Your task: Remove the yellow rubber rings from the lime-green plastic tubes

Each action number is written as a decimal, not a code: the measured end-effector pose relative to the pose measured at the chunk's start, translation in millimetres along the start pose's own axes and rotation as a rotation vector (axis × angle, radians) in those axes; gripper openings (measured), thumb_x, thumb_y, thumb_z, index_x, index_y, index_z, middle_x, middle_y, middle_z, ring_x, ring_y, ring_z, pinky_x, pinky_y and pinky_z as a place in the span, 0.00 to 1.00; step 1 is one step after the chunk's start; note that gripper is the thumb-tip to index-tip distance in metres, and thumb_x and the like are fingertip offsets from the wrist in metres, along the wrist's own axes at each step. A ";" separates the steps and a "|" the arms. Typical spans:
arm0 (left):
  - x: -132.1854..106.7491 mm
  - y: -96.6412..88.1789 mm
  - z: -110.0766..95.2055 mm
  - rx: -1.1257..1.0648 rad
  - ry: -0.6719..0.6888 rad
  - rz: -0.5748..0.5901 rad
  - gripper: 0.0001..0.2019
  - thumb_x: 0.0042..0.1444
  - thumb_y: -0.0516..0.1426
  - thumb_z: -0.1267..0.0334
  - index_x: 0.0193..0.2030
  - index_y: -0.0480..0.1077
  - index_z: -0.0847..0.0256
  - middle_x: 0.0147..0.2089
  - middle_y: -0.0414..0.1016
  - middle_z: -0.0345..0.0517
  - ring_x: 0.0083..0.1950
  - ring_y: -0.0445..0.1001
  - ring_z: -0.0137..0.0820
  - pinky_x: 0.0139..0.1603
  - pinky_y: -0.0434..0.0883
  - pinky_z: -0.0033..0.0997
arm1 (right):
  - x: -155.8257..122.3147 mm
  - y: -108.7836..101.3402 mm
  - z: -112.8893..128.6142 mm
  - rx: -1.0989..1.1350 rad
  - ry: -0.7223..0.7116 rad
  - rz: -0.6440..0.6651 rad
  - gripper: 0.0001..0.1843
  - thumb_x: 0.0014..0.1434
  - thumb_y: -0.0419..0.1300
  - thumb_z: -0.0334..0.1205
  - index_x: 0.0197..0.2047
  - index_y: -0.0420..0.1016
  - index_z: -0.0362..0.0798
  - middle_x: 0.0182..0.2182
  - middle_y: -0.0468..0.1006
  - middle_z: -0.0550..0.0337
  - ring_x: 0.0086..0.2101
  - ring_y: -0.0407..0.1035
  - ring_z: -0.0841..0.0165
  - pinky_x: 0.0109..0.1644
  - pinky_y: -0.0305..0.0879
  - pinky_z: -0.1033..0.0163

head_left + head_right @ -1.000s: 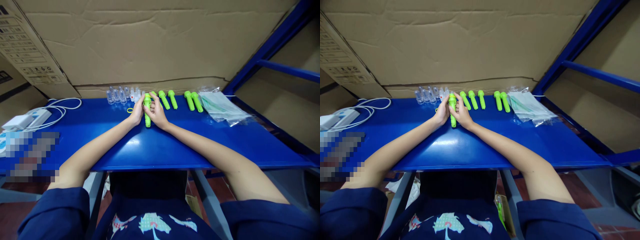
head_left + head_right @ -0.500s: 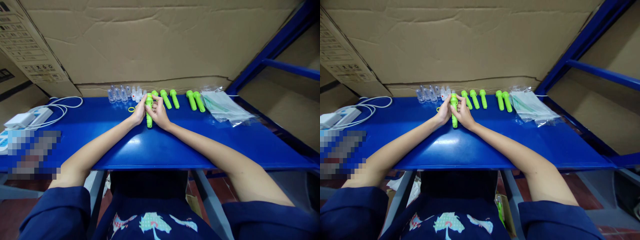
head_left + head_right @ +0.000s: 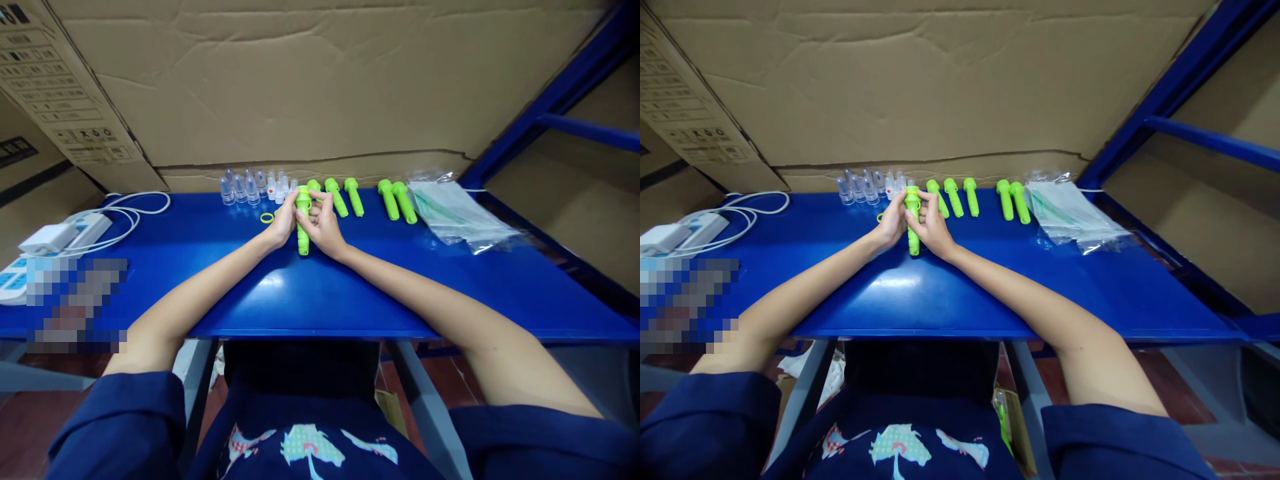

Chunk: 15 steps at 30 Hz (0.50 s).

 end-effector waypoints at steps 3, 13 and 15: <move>0.4 -0.3 -1.0 -0.003 0.013 -0.012 0.23 0.76 0.40 0.57 0.56 0.74 0.63 0.41 0.84 0.49 0.54 0.83 0.38 0.57 0.79 0.37 | 0.1 -0.7 0.0 -0.004 0.005 -0.004 0.34 0.66 0.57 0.67 0.63 0.52 0.55 0.48 0.76 0.49 0.41 0.79 0.61 0.42 0.81 0.52; 0.4 2.4 0.4 -0.083 0.010 0.001 0.22 0.75 0.41 0.59 0.56 0.72 0.67 0.45 0.84 0.53 0.49 0.84 0.39 0.57 0.78 0.38 | -1.1 -1.3 2.4 -0.011 -0.011 0.010 0.32 0.68 0.56 0.65 0.63 0.50 0.56 0.47 0.75 0.51 0.37 0.78 0.63 0.38 0.79 0.55; -1.0 3.4 2.7 -0.095 -0.018 -0.010 0.21 0.75 0.42 0.59 0.58 0.71 0.69 0.46 0.84 0.54 0.49 0.84 0.40 0.59 0.77 0.39 | -1.3 -1.4 1.1 -0.032 -0.012 0.008 0.31 0.68 0.56 0.65 0.61 0.51 0.56 0.42 0.75 0.55 0.32 0.76 0.66 0.33 0.78 0.57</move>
Point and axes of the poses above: each hand's wrist, its own x-axis towards the middle knuckle, its own y-axis out of the palm, z = x × y, the point moved 8 cm from there along x, towards the middle knuckle
